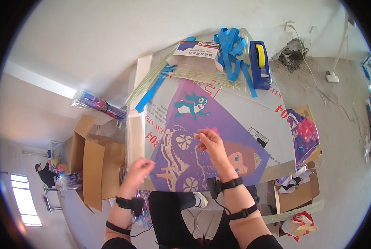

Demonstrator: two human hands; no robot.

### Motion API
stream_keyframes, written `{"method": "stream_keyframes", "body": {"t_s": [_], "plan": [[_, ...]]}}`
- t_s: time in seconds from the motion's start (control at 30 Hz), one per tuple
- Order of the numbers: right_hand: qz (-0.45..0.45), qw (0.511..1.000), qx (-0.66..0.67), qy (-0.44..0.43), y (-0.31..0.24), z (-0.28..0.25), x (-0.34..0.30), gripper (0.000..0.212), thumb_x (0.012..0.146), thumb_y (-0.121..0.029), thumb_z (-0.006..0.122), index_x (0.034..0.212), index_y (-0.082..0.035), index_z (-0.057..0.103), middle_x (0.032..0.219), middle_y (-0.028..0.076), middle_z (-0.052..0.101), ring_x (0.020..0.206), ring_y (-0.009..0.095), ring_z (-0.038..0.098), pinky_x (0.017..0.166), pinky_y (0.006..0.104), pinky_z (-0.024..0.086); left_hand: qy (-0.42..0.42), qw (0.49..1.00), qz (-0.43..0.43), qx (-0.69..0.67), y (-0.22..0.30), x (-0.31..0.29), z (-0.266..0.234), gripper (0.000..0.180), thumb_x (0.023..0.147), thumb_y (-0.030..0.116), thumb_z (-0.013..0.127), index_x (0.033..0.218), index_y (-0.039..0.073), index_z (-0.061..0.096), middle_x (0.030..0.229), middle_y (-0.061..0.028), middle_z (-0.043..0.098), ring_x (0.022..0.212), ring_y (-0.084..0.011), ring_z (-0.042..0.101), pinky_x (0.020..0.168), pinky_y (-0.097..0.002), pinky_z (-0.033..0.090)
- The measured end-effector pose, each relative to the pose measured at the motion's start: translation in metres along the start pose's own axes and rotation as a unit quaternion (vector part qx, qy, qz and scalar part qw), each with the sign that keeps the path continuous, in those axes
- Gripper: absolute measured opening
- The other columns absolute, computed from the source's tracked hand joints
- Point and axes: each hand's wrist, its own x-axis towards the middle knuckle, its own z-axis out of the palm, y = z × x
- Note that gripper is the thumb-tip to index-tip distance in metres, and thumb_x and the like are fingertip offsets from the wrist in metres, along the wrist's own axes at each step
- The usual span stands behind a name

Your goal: The recorder is assembling character-themed kites by inserting structural rods and securing them with tape.

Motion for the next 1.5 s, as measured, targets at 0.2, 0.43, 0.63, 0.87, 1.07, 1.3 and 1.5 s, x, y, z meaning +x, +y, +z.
{"method": "stream_keyframes", "body": {"t_s": [0.2, 0.43, 0.63, 0.87, 1.07, 1.3, 1.5], "plan": [[0.007, 0.997, 0.005, -0.08, -0.008, 0.006, -0.005, 0.029, 0.097, -0.026, 0.053, 0.115, -0.003, 0.057, 0.09, 0.003, 0.064, 0.062, 0.005, 0.053, 0.054, 0.0193, 0.041, -0.175, 0.982, -0.064, -0.013, -0.017, 0.003, 0.087, 0.018, 0.09, 0.016, 0.063, 0.102, 0.004, 0.06, 0.075, 0.0062, 0.053, 0.059, -0.0016, 0.041, 0.052, -0.0169, 0.033], [0.01, 0.999, 0.014, 0.046, -0.025, -0.009, -0.006, 0.017, 0.097, -0.022, 0.053, 0.098, -0.006, 0.058, 0.068, -0.002, 0.055, 0.051, 0.003, 0.046, 0.047, 0.0174, 0.035, -0.163, 0.987, 0.0, 0.012, 0.009, 0.038, 0.112, 0.017, 0.095, 0.017, 0.055, 0.103, 0.004, 0.061, 0.075, 0.0046, 0.055, 0.062, -0.0026, 0.045, 0.054, -0.0193, 0.036], [0.002, 0.997, 0.021, 0.076, -0.03, -0.017, -0.006, 0.017, 0.096, -0.021, 0.055, 0.098, -0.005, 0.058, 0.067, -0.001, 0.055, 0.051, 0.003, 0.045, 0.046, 0.0176, 0.034, -0.048, 0.922, 0.236, 0.303, 0.028, 0.104, 0.112, 0.015, 0.094, 0.016, 0.055, 0.097, 0.004, 0.063, 0.084, -0.0101, 0.063, 0.071, -0.0205, 0.06, 0.064, -0.0299, 0.047], [0.014, 0.997, -0.009, 0.075, -0.029, -0.019, -0.006, 0.018, 0.097, -0.023, 0.054, 0.099, -0.005, 0.058, 0.068, -0.002, 0.054, 0.053, 0.003, 0.045, 0.048, 0.0175, 0.035, 0.03, 0.791, 0.447, 0.417, 0.064, 0.188, 0.092, 0.015, 0.087, 0.01, 0.059, 0.1, 0.004, 0.063, 0.093, -0.0149, 0.062, 0.09, -0.0331, 0.06, 0.078, -0.0395, 0.048], [0.02, 0.998, 0.002, 0.067, -0.026, -0.016, -0.004, 0.018, 0.097, -0.022, 0.054, 0.099, -0.005, 0.057, 0.068, -0.002, 0.054, 0.054, 0.003, 0.045, 0.049, 0.0174, 0.035, 0.032, 0.712, 0.578, 0.398, 0.137, 0.282, 0.131, 0.026, 0.086, 0.008, 0.056, 0.112, 0.003, 0.06, 0.112, -0.0177, 0.06, 0.107, -0.0356, 0.055, 0.09, -0.0418, 0.045], [0.012, 0.996, 0.021, 0.083, -0.023, -0.014, -0.002, 0.016, 0.096, -0.018, 0.055, 0.094, -0.002, 0.057, 0.065, -0.001, 0.054, 0.05, 0.003, 0.045, 0.046, 0.0185, 0.037, 0.058, 0.645, 0.645, 0.406, 0.186, 0.378, 0.229, 0.037, 0.084, 0.001, 0.048, 0.119, 0.004, 0.056, 0.125, -0.0185, 0.054, 0.116, -0.0357, 0.051, 0.096, -0.0416, 0.044], [0.033, 0.996, 0.042, 0.073, -0.021, -0.009, 0.002, 0.017, 0.096, -0.019, 0.055, 0.094, -0.003, 0.058, 0.067, -0.002, 0.053, 0.055, 0.003, 0.048, 0.047, 0.0184, 0.039, 0.106, 0.632, 0.519, 0.565, 0.203, 0.419, 0.236, 0.03, 0.08, 0.004, 0.049, 0.105, 0.006, 0.064, 0.113, -0.0175, 0.062, 0.106, -0.0356, 0.058, 0.089, -0.0432, 0.047]]}}
